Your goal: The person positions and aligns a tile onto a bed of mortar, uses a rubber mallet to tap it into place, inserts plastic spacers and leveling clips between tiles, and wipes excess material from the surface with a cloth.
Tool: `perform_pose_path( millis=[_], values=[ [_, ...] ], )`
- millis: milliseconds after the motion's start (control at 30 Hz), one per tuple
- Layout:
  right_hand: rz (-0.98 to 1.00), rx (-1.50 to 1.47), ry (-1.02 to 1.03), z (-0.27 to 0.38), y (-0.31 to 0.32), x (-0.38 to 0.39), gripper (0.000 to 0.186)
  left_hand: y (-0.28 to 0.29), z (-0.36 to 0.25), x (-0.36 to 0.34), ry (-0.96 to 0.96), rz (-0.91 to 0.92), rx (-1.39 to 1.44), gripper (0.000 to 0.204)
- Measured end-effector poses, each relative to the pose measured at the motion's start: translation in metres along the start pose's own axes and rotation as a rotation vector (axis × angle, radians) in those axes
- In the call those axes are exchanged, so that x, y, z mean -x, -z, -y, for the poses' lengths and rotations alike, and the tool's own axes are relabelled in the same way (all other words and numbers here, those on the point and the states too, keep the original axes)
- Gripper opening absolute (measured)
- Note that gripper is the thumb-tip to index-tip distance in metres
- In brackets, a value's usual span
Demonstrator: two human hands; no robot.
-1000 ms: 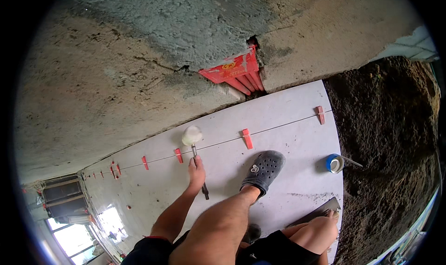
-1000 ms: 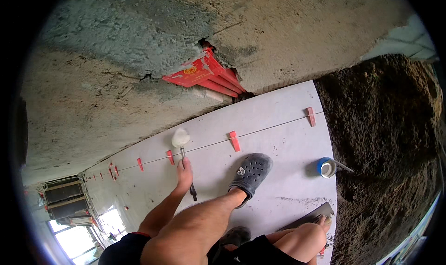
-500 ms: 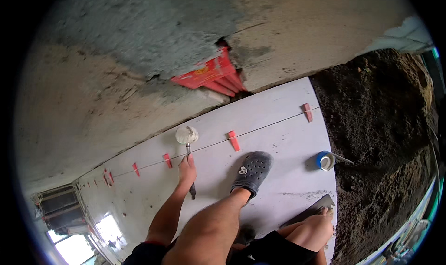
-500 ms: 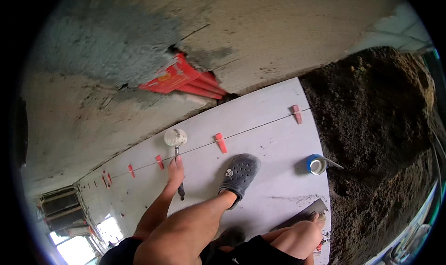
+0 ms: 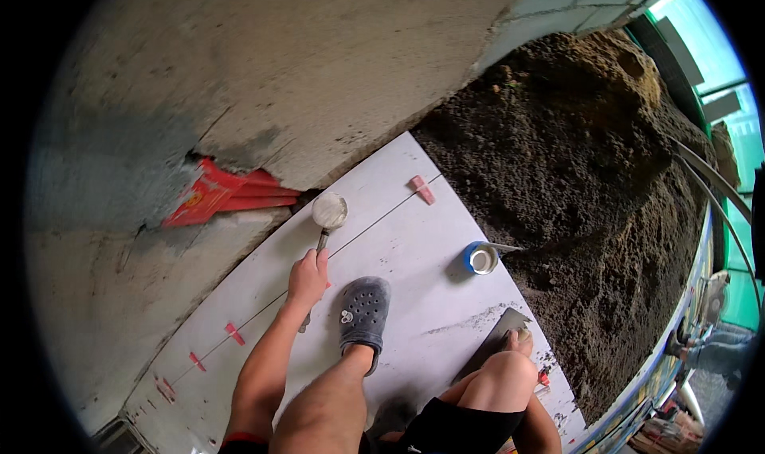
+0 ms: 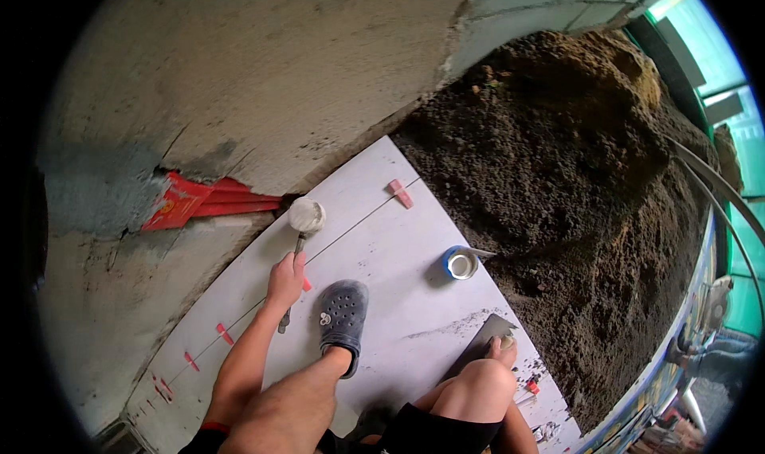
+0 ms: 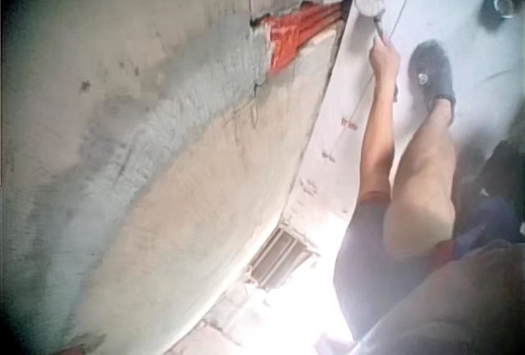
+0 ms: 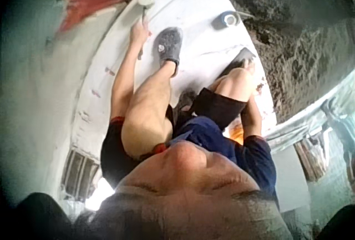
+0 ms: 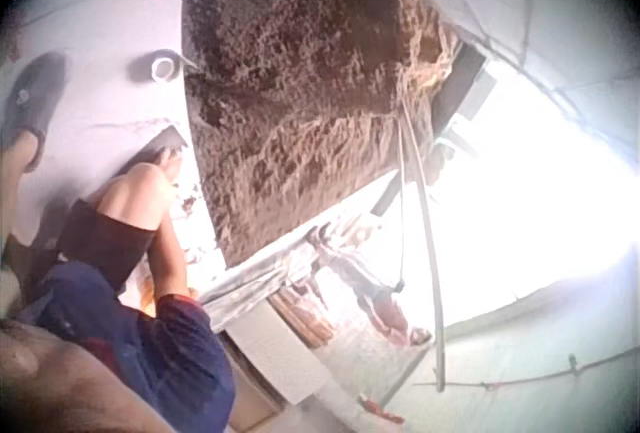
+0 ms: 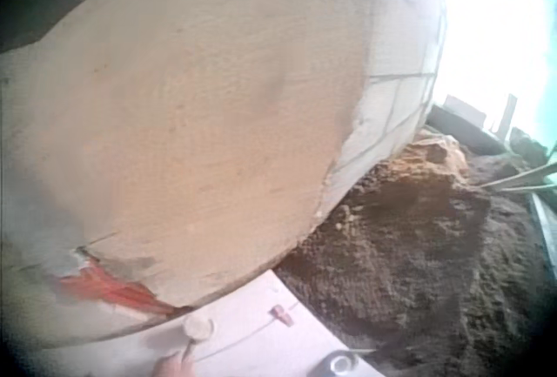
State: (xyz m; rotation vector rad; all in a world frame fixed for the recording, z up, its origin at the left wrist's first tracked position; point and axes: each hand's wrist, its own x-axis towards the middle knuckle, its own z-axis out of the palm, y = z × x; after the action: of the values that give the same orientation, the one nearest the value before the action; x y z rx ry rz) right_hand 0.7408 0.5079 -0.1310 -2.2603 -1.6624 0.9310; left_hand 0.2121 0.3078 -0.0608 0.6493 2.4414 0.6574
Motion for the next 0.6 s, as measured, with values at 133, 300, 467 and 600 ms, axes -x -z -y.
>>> perform_pose_path(
  millis=[133,300,467,600],
  values=[
    [-0.038,0.004,-0.022,0.009,0.002,0.008,0.040,-0.018,-0.016,-0.014,-0.085,0.014,-0.030,0.042],
    [-0.055,-0.023,-0.079,0.008,-0.004,0.011,0.043,-0.024,-0.037,-0.017,-0.189,0.079,-0.144,0.045],
    [-0.095,0.073,-0.065,0.027,0.000,0.020,0.046,-0.013,-0.070,-0.021,-0.193,0.215,-0.220,0.044],
    [-0.114,0.059,0.004,0.040,0.006,0.029,0.047,-0.012,-0.094,-0.016,-0.240,0.207,-0.152,0.044]
  ],
)
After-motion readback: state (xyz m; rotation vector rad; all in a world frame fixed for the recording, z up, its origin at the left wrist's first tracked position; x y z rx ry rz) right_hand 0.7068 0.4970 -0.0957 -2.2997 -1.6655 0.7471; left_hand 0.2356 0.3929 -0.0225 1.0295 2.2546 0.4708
